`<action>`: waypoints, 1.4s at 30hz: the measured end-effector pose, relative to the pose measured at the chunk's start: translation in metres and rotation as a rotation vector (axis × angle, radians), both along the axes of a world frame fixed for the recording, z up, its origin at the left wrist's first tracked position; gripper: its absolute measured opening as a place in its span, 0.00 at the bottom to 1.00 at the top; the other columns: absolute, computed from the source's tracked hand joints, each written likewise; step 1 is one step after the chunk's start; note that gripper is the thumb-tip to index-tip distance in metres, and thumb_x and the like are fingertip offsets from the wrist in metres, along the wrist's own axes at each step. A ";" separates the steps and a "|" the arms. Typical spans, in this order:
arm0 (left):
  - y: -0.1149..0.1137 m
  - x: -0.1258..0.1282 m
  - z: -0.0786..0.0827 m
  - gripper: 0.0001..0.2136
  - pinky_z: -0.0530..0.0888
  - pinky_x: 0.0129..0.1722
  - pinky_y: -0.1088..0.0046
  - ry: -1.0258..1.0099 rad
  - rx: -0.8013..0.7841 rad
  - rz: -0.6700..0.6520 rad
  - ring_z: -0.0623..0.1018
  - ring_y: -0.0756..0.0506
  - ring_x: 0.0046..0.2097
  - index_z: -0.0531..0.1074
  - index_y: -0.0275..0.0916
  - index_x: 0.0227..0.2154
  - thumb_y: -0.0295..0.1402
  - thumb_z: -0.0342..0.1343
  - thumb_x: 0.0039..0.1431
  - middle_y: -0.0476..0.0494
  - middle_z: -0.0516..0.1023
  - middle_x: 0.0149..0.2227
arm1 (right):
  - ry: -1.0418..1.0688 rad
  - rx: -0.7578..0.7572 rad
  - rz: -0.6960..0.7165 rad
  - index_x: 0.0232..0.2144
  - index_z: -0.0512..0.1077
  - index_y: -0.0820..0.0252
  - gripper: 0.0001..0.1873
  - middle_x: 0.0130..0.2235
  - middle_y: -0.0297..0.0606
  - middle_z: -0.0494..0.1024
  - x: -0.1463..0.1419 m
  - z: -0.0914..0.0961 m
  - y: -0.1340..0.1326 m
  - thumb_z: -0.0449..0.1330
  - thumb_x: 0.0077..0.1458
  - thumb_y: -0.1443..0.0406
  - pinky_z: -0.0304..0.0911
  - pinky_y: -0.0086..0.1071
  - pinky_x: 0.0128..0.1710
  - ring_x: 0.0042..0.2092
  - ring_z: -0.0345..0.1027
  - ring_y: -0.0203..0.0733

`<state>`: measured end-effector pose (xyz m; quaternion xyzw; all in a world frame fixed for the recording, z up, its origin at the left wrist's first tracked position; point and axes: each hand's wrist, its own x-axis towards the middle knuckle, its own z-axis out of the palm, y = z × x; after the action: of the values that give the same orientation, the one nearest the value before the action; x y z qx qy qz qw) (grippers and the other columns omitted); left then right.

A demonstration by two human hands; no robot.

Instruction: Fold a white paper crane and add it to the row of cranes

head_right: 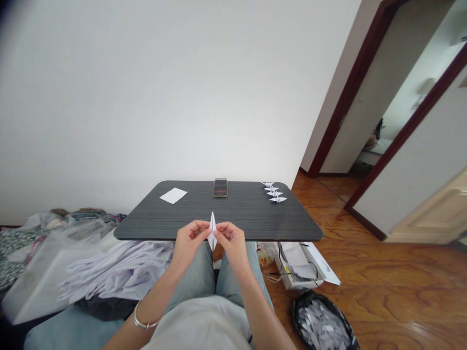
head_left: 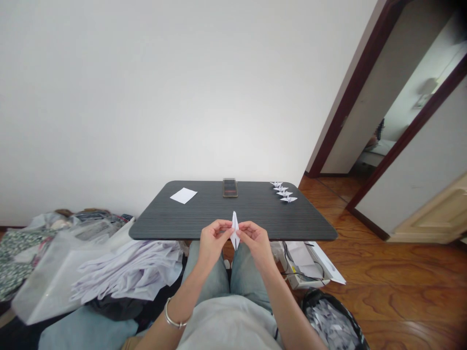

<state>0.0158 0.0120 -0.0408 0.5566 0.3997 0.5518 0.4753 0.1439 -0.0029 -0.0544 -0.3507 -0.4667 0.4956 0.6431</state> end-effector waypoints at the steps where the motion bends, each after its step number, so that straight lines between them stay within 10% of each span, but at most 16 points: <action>1: 0.001 -0.001 0.000 0.08 0.71 0.34 0.73 0.005 -0.017 -0.004 0.76 0.48 0.32 0.75 0.34 0.29 0.31 0.61 0.44 0.44 0.78 0.29 | -0.015 -0.007 0.025 0.27 0.74 0.60 0.06 0.25 0.32 0.76 0.001 0.000 0.001 0.65 0.42 0.65 0.62 0.25 0.26 0.26 0.67 0.34; 18: 0.010 -0.008 0.003 0.11 0.69 0.30 0.75 -0.121 -0.184 -0.231 0.74 0.50 0.27 0.74 0.33 0.30 0.30 0.63 0.41 0.47 0.76 0.24 | -0.015 -0.081 0.096 0.24 0.74 0.59 0.07 0.24 0.31 0.77 0.006 0.001 0.012 0.67 0.39 0.66 0.64 0.25 0.27 0.25 0.68 0.32; 42: 0.011 -0.005 0.009 0.03 0.70 0.30 0.75 -0.171 -0.092 -0.210 0.74 0.51 0.25 0.74 0.35 0.22 0.29 0.60 0.43 0.50 0.75 0.21 | -0.048 0.103 0.023 0.24 0.71 0.58 0.04 0.23 0.31 0.72 0.001 0.006 0.013 0.61 0.46 0.63 0.63 0.28 0.27 0.25 0.66 0.35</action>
<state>0.0112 0.0229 -0.0319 0.5237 0.3222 0.5256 0.5879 0.1450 0.0104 -0.0482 -0.3235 -0.5108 0.4695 0.6435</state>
